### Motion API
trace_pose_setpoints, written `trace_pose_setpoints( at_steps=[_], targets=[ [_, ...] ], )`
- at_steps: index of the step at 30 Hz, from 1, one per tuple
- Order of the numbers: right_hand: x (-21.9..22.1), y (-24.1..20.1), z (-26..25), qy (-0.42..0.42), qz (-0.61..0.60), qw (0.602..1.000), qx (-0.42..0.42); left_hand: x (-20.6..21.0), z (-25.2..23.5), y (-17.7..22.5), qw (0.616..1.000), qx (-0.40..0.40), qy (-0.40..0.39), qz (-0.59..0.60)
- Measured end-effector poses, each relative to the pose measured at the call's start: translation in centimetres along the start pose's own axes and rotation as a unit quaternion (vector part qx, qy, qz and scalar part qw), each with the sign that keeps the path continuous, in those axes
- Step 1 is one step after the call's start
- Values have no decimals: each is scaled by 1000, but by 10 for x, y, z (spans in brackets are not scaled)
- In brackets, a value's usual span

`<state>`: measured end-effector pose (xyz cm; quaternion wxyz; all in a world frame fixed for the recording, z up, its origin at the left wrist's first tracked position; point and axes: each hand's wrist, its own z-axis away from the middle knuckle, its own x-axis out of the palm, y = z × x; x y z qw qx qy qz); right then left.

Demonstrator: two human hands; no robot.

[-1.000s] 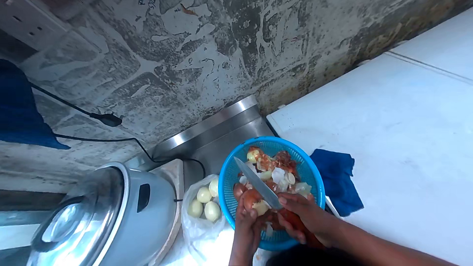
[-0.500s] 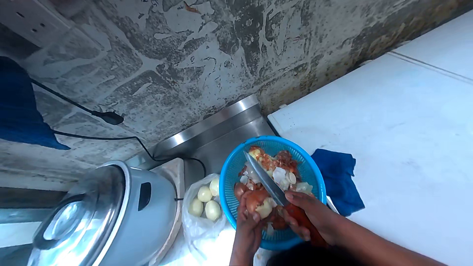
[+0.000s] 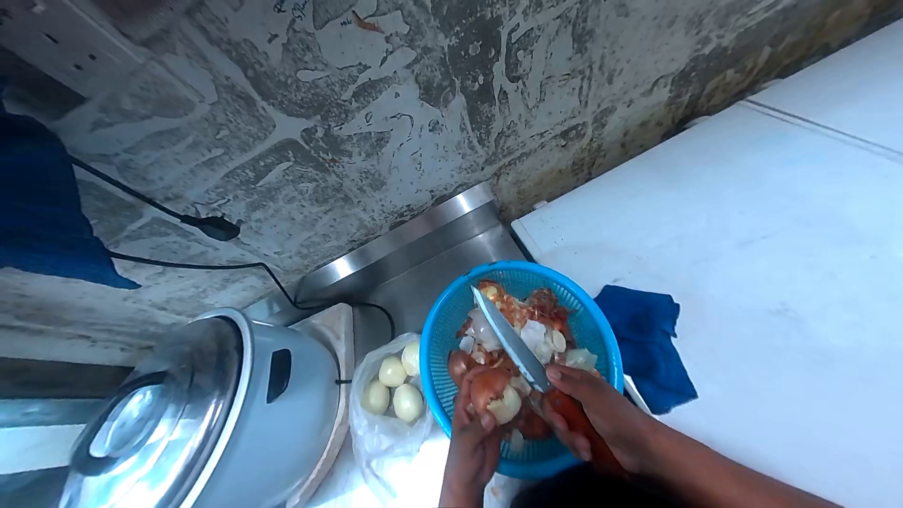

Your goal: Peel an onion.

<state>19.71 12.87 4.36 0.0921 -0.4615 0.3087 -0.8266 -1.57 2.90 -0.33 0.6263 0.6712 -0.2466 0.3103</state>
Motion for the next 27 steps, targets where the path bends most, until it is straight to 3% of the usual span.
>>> trace_pose_setpoints(
  at_steps=[23,27],
  targets=[
    [16,-4,-3,70,31,997,-17,-11,1,0,996,-17,-46,72],
    [15,-5,-5,133,24,991,-14,-14,6,-1,994,-16,-64,88]
  ],
)
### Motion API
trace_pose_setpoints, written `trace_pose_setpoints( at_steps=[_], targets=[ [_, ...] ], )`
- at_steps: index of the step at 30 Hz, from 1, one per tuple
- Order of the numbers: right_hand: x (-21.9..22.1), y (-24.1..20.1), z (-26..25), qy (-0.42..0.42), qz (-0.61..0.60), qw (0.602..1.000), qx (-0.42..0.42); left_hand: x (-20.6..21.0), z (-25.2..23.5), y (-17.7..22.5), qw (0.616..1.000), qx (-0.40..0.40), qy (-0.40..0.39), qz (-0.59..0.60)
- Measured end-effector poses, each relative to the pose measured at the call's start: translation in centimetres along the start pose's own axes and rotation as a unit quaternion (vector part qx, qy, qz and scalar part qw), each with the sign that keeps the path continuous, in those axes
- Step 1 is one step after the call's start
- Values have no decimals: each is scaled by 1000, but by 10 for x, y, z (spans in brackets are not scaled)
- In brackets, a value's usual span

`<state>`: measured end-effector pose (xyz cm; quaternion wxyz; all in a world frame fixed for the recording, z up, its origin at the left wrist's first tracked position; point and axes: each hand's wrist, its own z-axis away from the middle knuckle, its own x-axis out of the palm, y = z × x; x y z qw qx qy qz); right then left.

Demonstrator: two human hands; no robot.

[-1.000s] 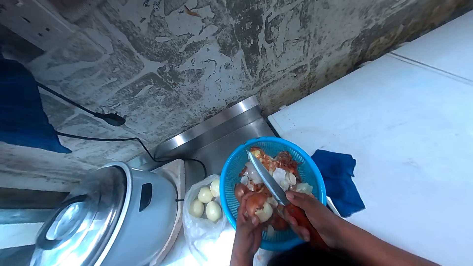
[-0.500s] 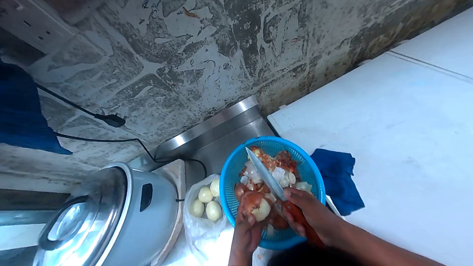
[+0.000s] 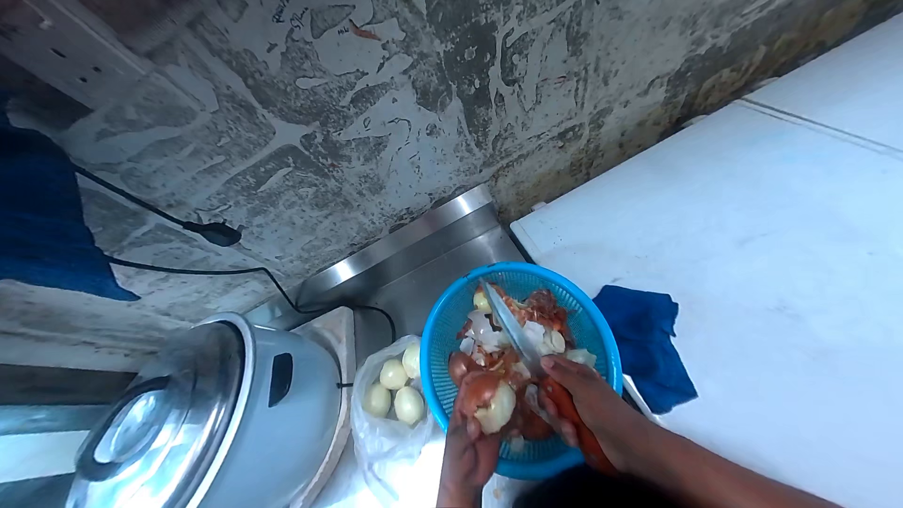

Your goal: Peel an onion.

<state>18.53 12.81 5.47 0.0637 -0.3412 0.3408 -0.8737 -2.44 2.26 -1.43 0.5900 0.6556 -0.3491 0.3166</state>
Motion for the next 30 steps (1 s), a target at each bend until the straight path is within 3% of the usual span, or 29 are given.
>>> trace_pose_setpoints(
  at_steps=[2,6,14,22,26,30],
  targets=[
    [-7,-3,-4,45,-2,999,4,0,2,1,1000,-2,-14,14],
    [-11,-9,-1,52,25,998,-3,4,0,1,999,7,22,25],
    [-2,-11,13,13,120,970,-210,7,-6,2,997,4,61,53],
    [-2,-8,24,-63,254,918,-297,30,-15,-3,970,1,221,-102],
    [-1,-6,24,-81,251,908,-325,27,-15,-5,968,23,212,-134],
    [-6,-11,19,-9,204,925,-321,20,-13,-7,973,54,182,-133]
  ],
)
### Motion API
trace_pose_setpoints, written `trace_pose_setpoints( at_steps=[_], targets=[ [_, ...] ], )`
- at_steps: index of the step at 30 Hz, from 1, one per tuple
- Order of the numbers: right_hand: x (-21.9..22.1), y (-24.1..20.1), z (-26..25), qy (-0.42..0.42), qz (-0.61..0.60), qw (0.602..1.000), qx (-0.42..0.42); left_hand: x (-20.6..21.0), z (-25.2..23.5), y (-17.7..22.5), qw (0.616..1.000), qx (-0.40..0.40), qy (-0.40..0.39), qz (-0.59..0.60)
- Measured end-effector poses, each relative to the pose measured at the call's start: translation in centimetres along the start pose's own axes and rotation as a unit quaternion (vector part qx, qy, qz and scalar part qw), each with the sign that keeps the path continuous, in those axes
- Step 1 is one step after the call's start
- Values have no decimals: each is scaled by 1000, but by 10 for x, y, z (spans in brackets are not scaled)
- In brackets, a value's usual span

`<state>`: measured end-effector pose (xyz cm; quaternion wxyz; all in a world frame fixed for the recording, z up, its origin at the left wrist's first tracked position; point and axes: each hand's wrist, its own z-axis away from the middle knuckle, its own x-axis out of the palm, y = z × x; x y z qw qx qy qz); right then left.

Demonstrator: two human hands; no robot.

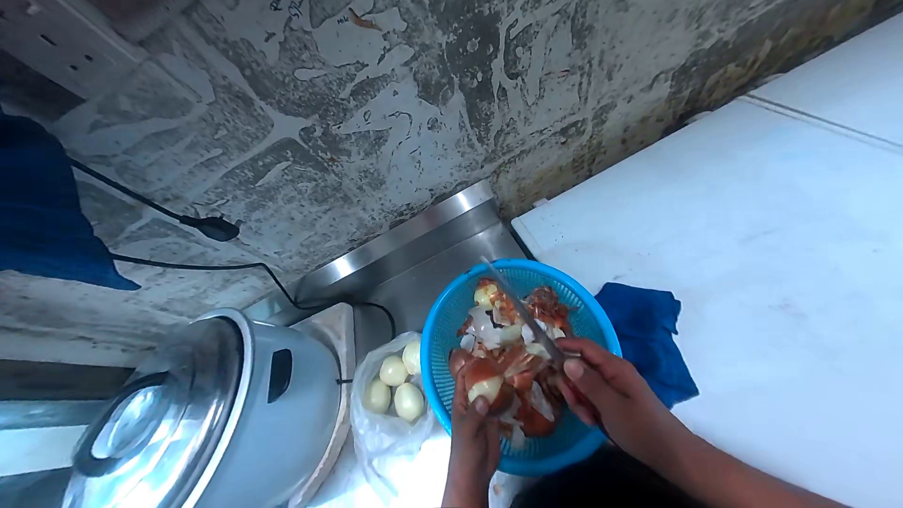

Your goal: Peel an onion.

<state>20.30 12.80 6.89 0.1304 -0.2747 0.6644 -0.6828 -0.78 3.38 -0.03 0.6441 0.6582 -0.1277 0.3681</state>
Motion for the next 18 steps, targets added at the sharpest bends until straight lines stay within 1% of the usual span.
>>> trace_pose_setpoints(
  at_steps=[3,5,6,7,9,11,13,15,16,18],
  targets=[
    [-9,5,-9,92,-20,993,69,-4,3,-1,999,7,4,33],
    [-14,8,-13,123,-4,986,114,-7,4,0,999,12,1,46],
    [-17,8,-14,111,15,984,140,-6,4,1,999,13,0,42],
    [-18,6,-14,80,40,982,168,-4,3,2,999,13,0,36],
    [-16,5,-10,-1,97,975,198,0,0,3,1000,9,8,16],
    [-6,5,-4,-68,156,971,169,5,-3,3,1000,8,24,-15],
    [7,4,3,-113,190,970,103,8,-4,2,998,13,47,-34],
    [17,4,6,-147,221,963,55,11,-4,1,996,15,67,-52],
    [20,3,5,-161,239,956,50,12,-4,0,995,14,77,-62],
    [24,2,-1,-190,260,943,79,13,-4,-1,993,12,86,-78]
  ],
)
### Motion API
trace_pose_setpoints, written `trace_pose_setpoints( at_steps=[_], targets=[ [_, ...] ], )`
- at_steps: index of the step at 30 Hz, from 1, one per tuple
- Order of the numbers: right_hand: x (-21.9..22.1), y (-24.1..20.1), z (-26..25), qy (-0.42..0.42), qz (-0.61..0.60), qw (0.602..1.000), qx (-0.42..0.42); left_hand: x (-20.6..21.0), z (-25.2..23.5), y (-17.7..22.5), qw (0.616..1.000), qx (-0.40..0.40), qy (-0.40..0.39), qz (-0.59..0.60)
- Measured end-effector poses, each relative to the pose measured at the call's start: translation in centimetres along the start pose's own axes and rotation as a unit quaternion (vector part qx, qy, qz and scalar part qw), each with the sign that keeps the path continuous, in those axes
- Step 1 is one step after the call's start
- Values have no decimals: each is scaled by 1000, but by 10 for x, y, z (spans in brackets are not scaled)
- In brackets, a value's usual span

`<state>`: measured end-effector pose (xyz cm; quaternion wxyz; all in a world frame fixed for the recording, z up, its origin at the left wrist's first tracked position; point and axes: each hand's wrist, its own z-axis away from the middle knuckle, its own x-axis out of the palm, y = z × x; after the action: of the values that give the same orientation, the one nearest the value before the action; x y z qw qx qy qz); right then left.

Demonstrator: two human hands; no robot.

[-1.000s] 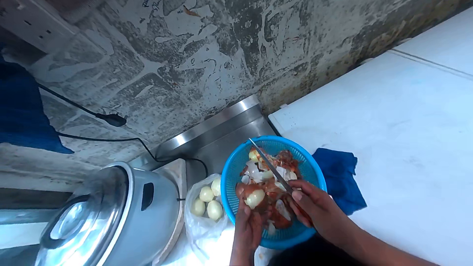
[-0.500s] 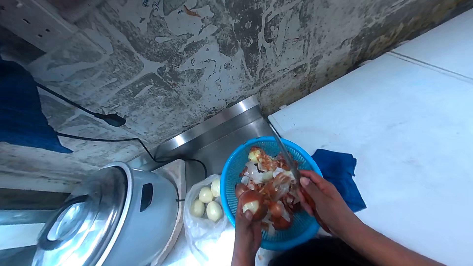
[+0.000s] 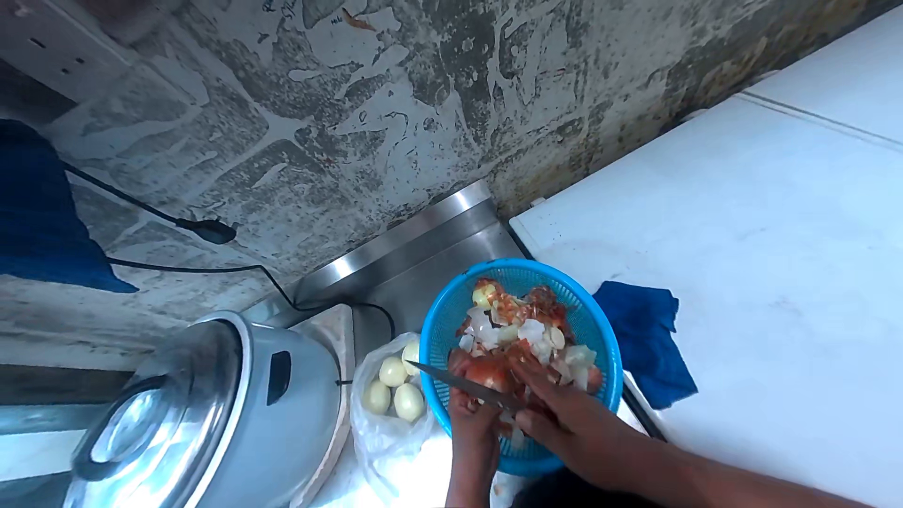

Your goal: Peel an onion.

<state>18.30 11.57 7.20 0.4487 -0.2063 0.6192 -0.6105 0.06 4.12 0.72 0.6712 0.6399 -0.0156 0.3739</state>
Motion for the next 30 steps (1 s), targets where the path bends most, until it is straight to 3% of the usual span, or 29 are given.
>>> trace_pose_setpoints(
  at_steps=[3,8,11,15,17,24,30],
  targets=[
    [0,5,-10,-25,-11,1000,7,-4,2,-1,999,0,-21,-24],
    [7,21,-12,39,-142,989,-15,-6,1,2,998,9,-60,-4],
    [-5,27,-14,94,-217,971,40,-10,3,2,994,23,-103,7],
    [-11,38,-14,174,-207,957,103,-14,3,3,986,9,-153,57],
    [-11,34,-9,160,-154,969,110,-14,1,3,987,3,-150,63],
    [2,8,7,20,7,1000,8,-8,2,4,995,-28,-86,47],
    [6,18,-2,53,-18,998,-14,-12,4,4,990,-13,-132,46]
  ],
)
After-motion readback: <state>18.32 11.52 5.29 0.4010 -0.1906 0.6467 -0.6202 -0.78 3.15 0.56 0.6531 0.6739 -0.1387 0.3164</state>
